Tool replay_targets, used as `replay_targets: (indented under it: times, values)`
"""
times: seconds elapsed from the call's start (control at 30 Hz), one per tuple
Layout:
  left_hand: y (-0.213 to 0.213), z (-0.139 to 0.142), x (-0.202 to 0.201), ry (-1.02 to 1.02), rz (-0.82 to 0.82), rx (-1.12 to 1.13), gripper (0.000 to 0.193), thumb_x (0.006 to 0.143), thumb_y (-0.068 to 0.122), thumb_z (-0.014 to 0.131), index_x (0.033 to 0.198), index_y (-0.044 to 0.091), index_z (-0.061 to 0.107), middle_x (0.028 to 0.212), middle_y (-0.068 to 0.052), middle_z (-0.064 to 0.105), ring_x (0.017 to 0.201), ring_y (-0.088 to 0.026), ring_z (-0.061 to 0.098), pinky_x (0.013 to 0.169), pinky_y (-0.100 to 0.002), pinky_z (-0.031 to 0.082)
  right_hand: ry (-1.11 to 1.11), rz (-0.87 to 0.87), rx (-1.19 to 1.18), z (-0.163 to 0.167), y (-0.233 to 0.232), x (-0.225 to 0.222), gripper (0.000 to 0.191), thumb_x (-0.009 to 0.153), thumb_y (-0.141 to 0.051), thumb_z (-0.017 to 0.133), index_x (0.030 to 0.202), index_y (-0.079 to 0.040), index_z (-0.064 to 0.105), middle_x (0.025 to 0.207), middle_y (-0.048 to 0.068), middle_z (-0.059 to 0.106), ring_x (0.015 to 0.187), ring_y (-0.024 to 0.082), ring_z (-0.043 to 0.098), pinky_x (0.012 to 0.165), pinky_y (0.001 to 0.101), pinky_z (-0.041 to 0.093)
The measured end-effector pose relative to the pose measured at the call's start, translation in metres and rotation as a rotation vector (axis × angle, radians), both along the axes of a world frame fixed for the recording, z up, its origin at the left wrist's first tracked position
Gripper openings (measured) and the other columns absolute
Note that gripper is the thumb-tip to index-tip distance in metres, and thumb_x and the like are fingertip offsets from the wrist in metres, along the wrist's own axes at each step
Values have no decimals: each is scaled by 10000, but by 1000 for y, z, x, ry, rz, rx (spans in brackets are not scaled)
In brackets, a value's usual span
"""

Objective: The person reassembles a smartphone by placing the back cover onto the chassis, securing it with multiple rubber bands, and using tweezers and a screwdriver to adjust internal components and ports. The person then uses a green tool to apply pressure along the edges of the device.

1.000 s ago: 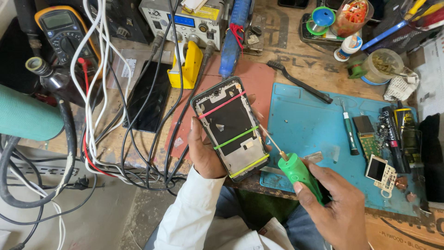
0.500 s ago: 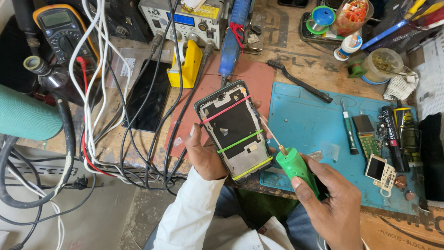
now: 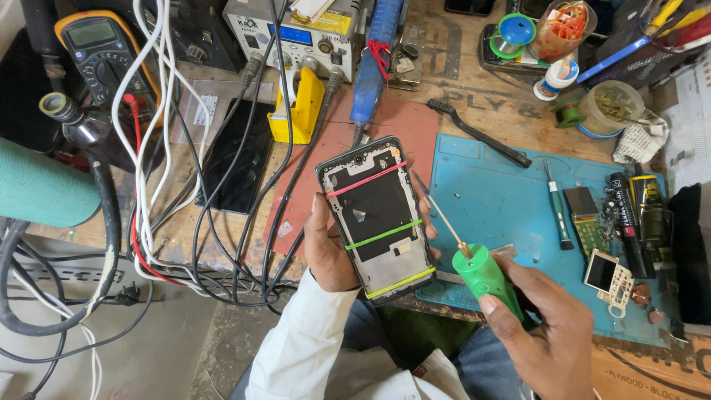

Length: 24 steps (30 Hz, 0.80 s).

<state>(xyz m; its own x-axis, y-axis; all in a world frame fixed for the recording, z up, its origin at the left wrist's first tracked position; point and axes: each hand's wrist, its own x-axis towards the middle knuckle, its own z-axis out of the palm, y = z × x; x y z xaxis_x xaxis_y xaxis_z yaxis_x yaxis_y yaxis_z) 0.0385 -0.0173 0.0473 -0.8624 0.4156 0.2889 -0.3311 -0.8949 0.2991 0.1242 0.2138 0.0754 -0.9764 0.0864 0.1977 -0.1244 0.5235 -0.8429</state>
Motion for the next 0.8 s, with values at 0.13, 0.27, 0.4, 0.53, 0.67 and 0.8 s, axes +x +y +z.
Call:
replay_targets:
  times: [0.13, 0.27, 0.4, 0.53, 0.67, 0.8]
  values:
    - [-2, 2, 8, -114, -102, -64, 1019, 944, 709, 589, 1635, 16, 305, 1331, -223, 569, 1062, -376, 649, 862, -600, 567, 73, 22, 94, 4, 16, 0, 467, 835, -129, 744, 1265, 41, 676, 1029, 128, 754, 890, 127, 697, 778, 255, 540]
    - [-4, 1, 6, -67, -183, 103, 936, 976, 553, 637, 1685, 87, 239, 1181, -247, 568, 957, -381, 673, 766, -573, 595, 65, 42, 85, 9, 23, -2, 476, 822, -125, 755, 1265, 33, 676, 1034, 121, 757, 864, 129, 696, 744, 250, 538]
    - [-4, -2, -1, -47, -270, 202, 1002, 939, 489, 675, 1705, 75, 179, 1081, -279, 563, 868, -411, 696, 740, -581, 604, 50, 45, 147, 13, 21, -5, 473, 797, -125, 762, 1242, 20, 693, 1024, 114, 769, 830, 142, 700, 736, 258, 536]
    - [-3, -5, -5, -53, -277, 201, 1049, 903, 463, 698, 1661, -34, 172, 1057, -296, 563, 823, -447, 707, 755, -599, 600, 82, 97, 183, 10, 15, -11, 468, 814, -160, 761, 1243, 12, 683, 1069, 129, 760, 875, 157, 730, 765, 265, 552]
    - [-2, -7, -5, -61, -274, 193, 1050, 896, 481, 694, 1670, -41, 214, 1050, -306, 571, 792, -445, 712, 765, -590, 603, 93, 95, 167, 4, 12, -16, 469, 828, -183, 762, 1249, 9, 683, 1084, 139, 756, 885, 174, 729, 764, 274, 556]
    - [-1, -8, -2, -72, -244, 183, 1048, 891, 498, 695, 1616, -102, 233, 1024, -309, 596, 745, -421, 713, 769, -572, 605, 126, 98, 188, 1, 13, -17, 463, 835, -192, 767, 1241, 11, 678, 1122, 149, 751, 931, 183, 738, 784, 280, 567]
